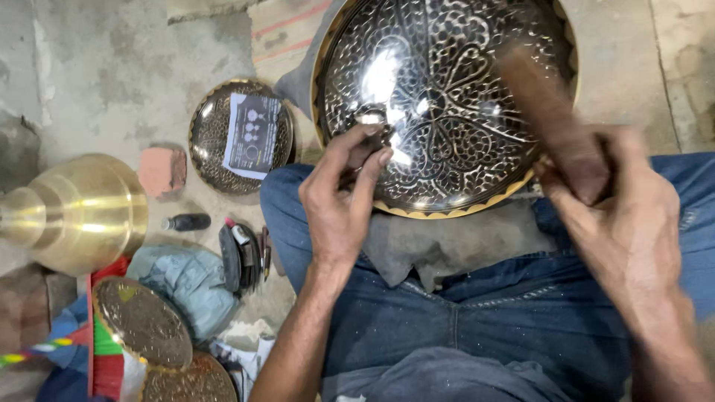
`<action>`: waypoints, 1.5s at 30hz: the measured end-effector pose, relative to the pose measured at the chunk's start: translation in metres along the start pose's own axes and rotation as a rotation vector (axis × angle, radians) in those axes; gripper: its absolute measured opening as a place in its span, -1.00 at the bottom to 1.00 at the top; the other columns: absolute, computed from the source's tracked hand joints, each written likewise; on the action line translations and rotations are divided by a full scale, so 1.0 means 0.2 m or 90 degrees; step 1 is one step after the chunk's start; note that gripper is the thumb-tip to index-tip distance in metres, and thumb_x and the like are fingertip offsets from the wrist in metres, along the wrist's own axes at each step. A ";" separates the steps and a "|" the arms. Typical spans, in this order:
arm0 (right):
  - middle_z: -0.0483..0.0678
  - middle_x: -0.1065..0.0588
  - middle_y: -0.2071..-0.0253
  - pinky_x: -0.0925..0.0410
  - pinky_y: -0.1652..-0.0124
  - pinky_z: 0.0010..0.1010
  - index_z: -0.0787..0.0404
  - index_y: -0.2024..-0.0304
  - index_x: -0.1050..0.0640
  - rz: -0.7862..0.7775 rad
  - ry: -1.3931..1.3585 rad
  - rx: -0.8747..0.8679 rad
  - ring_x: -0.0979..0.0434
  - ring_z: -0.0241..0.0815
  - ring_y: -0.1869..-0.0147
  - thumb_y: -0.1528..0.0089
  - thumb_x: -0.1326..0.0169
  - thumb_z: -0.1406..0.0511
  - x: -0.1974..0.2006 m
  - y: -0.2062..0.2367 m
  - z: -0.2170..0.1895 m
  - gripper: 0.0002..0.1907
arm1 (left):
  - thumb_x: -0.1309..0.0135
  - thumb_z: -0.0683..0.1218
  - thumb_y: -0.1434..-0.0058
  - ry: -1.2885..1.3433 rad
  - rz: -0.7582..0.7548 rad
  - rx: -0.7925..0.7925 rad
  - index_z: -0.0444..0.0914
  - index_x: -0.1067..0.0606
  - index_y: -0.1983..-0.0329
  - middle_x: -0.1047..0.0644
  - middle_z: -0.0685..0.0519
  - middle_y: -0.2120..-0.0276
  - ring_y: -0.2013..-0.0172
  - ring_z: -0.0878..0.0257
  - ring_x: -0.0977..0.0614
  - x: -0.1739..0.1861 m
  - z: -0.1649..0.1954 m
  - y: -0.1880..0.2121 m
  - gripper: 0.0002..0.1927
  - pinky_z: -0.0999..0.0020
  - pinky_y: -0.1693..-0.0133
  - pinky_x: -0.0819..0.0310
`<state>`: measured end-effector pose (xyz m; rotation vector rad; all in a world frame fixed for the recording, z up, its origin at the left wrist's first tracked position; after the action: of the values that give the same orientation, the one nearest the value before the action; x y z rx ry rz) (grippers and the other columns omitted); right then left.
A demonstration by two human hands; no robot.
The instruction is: The person sits cross-legged on the floor and repeatedly strikes a large brass plate with a wooden mallet. The plate is held steady with the left hand while the right hand delivers rhythmic blows to the surface, creating a textured pattern.
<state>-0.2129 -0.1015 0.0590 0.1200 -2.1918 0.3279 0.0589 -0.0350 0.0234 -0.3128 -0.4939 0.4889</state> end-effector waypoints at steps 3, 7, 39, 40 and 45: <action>0.33 -0.52 0.08 -0.43 0.09 -0.17 0.48 -0.08 -0.33 0.056 -0.105 -0.010 -0.58 0.14 0.05 -0.24 -0.31 0.26 -0.06 0.04 0.05 -0.43 | -0.21 -0.13 -0.31 -0.048 -0.060 0.065 -0.20 -0.55 -0.10 -0.67 -0.01 0.03 0.16 0.26 -0.77 -0.04 -0.06 -0.01 -0.71 0.40 0.35 -0.72; 0.18 -0.52 0.20 -0.40 0.13 -0.29 0.38 -0.01 -0.40 -0.023 -0.143 -0.107 -0.51 0.00 0.15 -0.28 -0.35 0.21 -0.21 0.05 0.18 -0.51 | -0.20 -0.12 -0.37 -0.024 -0.096 0.006 -0.21 -0.51 -0.16 -0.66 -0.01 0.02 0.09 0.25 -0.76 -0.11 -0.03 0.01 -0.69 0.39 0.17 -0.77; 0.12 -0.60 0.13 -0.46 0.12 -0.14 0.18 -0.19 -0.48 -0.152 0.168 0.049 -0.64 0.12 0.08 -0.11 -0.27 0.37 -0.02 0.02 0.02 -0.43 | -0.19 -0.02 -0.31 0.034 -0.339 0.036 -0.21 -0.51 -0.19 -0.69 0.02 0.03 0.06 0.23 -0.75 -0.39 -0.04 -0.04 -0.60 0.25 0.05 -0.69; 0.09 -0.60 0.15 -0.45 0.11 -0.14 0.16 -0.20 -0.48 -0.163 0.203 0.038 -0.64 0.10 0.09 -0.12 -0.27 0.36 -0.02 0.02 0.02 -0.43 | -0.19 -0.02 -0.31 0.028 -0.331 0.019 -0.22 -0.51 -0.19 -0.68 0.00 0.02 0.05 0.22 -0.75 -0.38 -0.03 -0.04 -0.60 0.24 0.04 -0.69; 0.06 -0.62 0.17 -0.46 0.14 -0.15 0.13 -0.22 -0.48 -0.178 0.223 -0.013 -0.65 0.07 0.15 -0.14 -0.27 0.31 -0.02 0.01 0.04 -0.43 | -0.19 -0.04 -0.32 0.046 -0.330 -0.010 -0.23 -0.51 -0.20 -0.68 -0.01 0.01 0.08 0.23 -0.75 -0.38 0.00 -0.05 -0.60 0.25 0.03 -0.68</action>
<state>-0.2162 -0.1023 0.0512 0.3287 -1.8027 0.1537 0.0043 -0.0819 -0.0004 -0.2057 -0.4875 -0.0293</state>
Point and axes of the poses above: each hand's wrist, its own y-axis away from the middle knuckle, its own x-axis out of the back of the hand, z = x × y, the point moved 8 cm from there along -y, towards the middle knuckle
